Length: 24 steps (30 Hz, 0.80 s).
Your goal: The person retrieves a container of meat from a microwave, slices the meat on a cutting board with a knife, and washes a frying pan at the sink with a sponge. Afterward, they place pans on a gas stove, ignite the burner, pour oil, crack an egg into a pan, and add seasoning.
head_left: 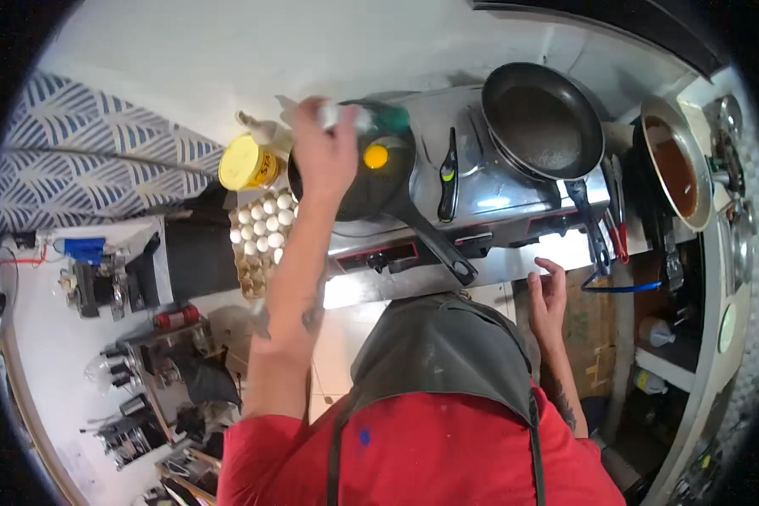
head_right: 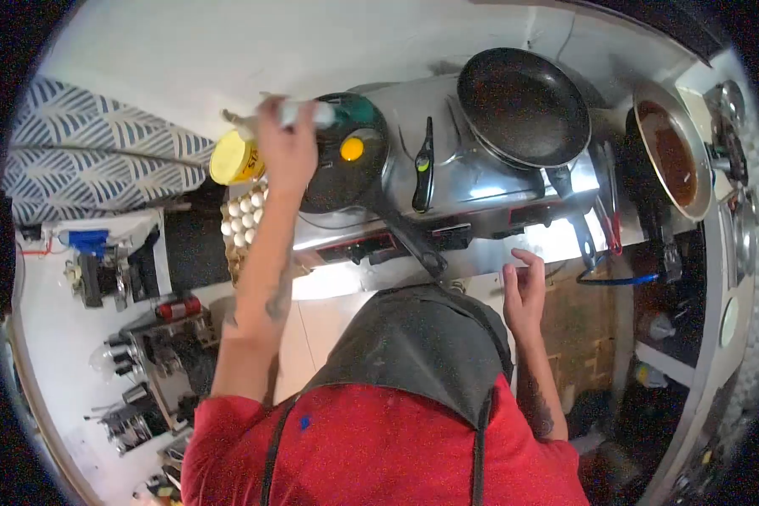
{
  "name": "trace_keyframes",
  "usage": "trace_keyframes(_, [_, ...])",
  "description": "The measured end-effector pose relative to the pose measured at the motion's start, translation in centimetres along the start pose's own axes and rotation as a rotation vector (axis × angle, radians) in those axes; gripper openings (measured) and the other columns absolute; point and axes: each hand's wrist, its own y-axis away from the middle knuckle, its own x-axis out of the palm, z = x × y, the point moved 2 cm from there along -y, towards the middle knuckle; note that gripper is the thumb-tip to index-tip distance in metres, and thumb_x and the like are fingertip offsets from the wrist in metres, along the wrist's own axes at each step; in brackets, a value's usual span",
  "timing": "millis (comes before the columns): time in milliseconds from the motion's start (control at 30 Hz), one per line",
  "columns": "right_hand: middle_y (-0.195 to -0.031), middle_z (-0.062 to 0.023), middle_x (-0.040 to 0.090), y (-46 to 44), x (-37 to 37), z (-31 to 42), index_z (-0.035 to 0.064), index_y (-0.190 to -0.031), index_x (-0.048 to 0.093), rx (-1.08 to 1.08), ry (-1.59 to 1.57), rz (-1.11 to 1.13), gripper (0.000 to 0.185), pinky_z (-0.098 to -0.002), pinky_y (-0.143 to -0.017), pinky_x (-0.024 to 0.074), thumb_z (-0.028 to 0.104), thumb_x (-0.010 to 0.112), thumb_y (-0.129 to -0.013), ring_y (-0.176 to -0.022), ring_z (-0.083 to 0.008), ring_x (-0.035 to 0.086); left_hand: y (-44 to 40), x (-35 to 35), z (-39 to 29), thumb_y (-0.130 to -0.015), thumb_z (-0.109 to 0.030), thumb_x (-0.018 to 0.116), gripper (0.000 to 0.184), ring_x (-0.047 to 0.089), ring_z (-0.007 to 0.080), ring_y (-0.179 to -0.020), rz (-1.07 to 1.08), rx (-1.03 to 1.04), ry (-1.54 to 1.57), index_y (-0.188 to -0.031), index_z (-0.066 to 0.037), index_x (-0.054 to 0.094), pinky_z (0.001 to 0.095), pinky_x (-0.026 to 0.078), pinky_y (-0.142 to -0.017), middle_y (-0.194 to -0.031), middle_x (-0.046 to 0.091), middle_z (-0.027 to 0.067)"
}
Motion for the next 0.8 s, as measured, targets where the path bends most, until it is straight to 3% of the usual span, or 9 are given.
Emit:
trace_keyframes(67, [-0.104, -0.0069, 0.058, -0.5, 0.0, -0.1, 0.0031, -0.124, 0.057, 0.102, -0.084, 0.031, 0.028, -0.0258, -0.072, 0.0456, 0.010, 0.062, -0.098, -0.078, -0.0115, 0.054, -0.1, -0.1, 0.0, -0.092, -0.023, 0.071, 0.046, 0.061, 0.0331, -0.094, 0.076, 0.008, -0.107, -0.119, 0.007, 0.051, 0.0396, 0.050, -0.083, -0.108, 0.059, 0.0222])
trace_keyframes(167, [-0.098, -0.0034, 0.058, -0.3, -0.4, -0.1, 0.0017, -0.127, 0.054, -0.060, 0.078, 0.015, 0.031, -0.0251, -0.074, 0.0459, 0.010, 0.062, -0.099, -0.081, -0.0093, 0.053, 0.6, 0.2, 0.2, -0.091, -0.024, 0.072, 0.045, 0.062, 0.0380, -0.102, -0.302, -0.103, 0.265, -0.119, 0.005, 0.052, 0.0412, 0.049, -0.088, -0.109, 0.061, 0.0254])
trace_keyframes(267, [-0.101, -0.0046, 0.059, -0.4, -0.3, -0.7, 0.0015, -0.130, 0.053, 0.027, -0.065, 0.032, 0.034, -0.0245, -0.077, 0.0462, 0.010, 0.062, -0.098, -0.083, -0.0095, 0.054, 0.1, 0.3, 0.9, -0.091, -0.022, 0.071, 0.044, 0.061, 0.0361, -0.101, 0.050, -0.011, -0.085, -0.120, 0.005, 0.052, 0.0416, 0.048, -0.089, -0.109, 0.061, 0.0248])
trace_keyframes(333, [-0.097, -0.0043, 0.058, -0.3, -0.4, 0.7, 0.0008, -0.130, 0.054, 0.007, -0.017, 0.037, 0.034, -0.0245, -0.077, 0.0449, 0.010, 0.062, -0.098, -0.085, -0.0093, 0.053, -0.3, 0.2, -0.5, -0.091, -0.026, 0.071, 0.046, 0.062, 0.0371, -0.101, -0.156, -0.025, -0.053, -0.120, 0.004, 0.053, 0.0424, 0.049, -0.089, -0.111, 0.061, 0.0251])
trace_keyframes(400, [-0.097, -0.0049, 0.058, -0.2, -0.7, 0.3, 0.0011, -0.120, 0.056, 0.035, -0.014, 0.016, 0.025, -0.0253, -0.078, 0.0448, 0.010, 0.062, -0.099, -0.087, -0.0106, 0.053, 0.4, 0.3, -1.2, -0.091, -0.027, 0.071, 0.046, 0.062, 0.0376, -0.101, -0.259, -0.119, -0.023, -0.119, 0.005, 0.054, 0.0421, 0.049, -0.088, -0.112, 0.061, 0.0253])
trace_keyframes(433, [-0.097, -0.0057, 0.059, -0.2, -0.7, -0.3, 0.0014, -0.116, 0.056, -0.009, -0.077, 0.031, 0.020, -0.0262, -0.078, 0.0450, 0.010, 0.061, -0.099, -0.087, -0.0118, 0.053, 0.0, 0.6, 0.0, -0.091, -0.027, 0.070, 0.045, 0.063, 0.0373, -0.099, 0.049, -0.210, -0.033, -0.118, 0.006, 0.054, 0.0425, 0.050, -0.086, -0.113, 0.061, 0.0254])
trace_keyframes(533, [-0.096, -0.0086, 0.058, -0.8, -1.4, -0.5, 0.0018, -0.096, 0.053, -0.220, 0.148, 0.080, 0.010, -0.0309, -0.081, 0.0456, 0.009, 0.059, -0.099, -0.088, -0.0178, 0.054, 1.0, 0.2, -1.0, -0.093, -0.027, 0.069, 0.045, 0.063, 0.0386, -0.101, -0.139, -0.119, 0.061, -0.119, 0.006, 0.056, 0.0437, 0.051, -0.083, -0.113, 0.062, 0.0249])
trace_keyframes(600, [-0.095, -0.0093, 0.058, -0.7, -1.3, -0.7, 0.0007, -0.093, 0.054, -0.114, 0.057, 0.067, 0.011, -0.0336, -0.082, 0.0459, 0.009, 0.058, -0.099, -0.088, -0.0204, 0.055, 0.7, 1.3, 0.5, -0.093, -0.027, 0.069, 0.044, 0.063, 0.0365, -0.099, -0.002, -0.081, -0.030, -0.120, 0.006, 0.055, 0.0419, 0.051, -0.083, -0.111, 0.061, 0.0236])
trace_keyframes(800, [-0.092, -0.0036, 0.055, -1.3, 0.3, 1.2, 0.0024, -0.119, 0.055, -0.040, -0.068, 0.044, 0.019, -0.0273, -0.073, 0.0434, 0.009, 0.056, -0.101, -0.081, -0.0112, 0.051, 3.3, 1.0, 0.6, -0.095, -0.027, 0.066, 0.043, 0.062, 0.0398, -0.101, -0.096, -0.130, 0.119, -0.121, 0.004, 0.051, 0.0415, 0.050, -0.087, -0.114, 0.058, 0.0247])
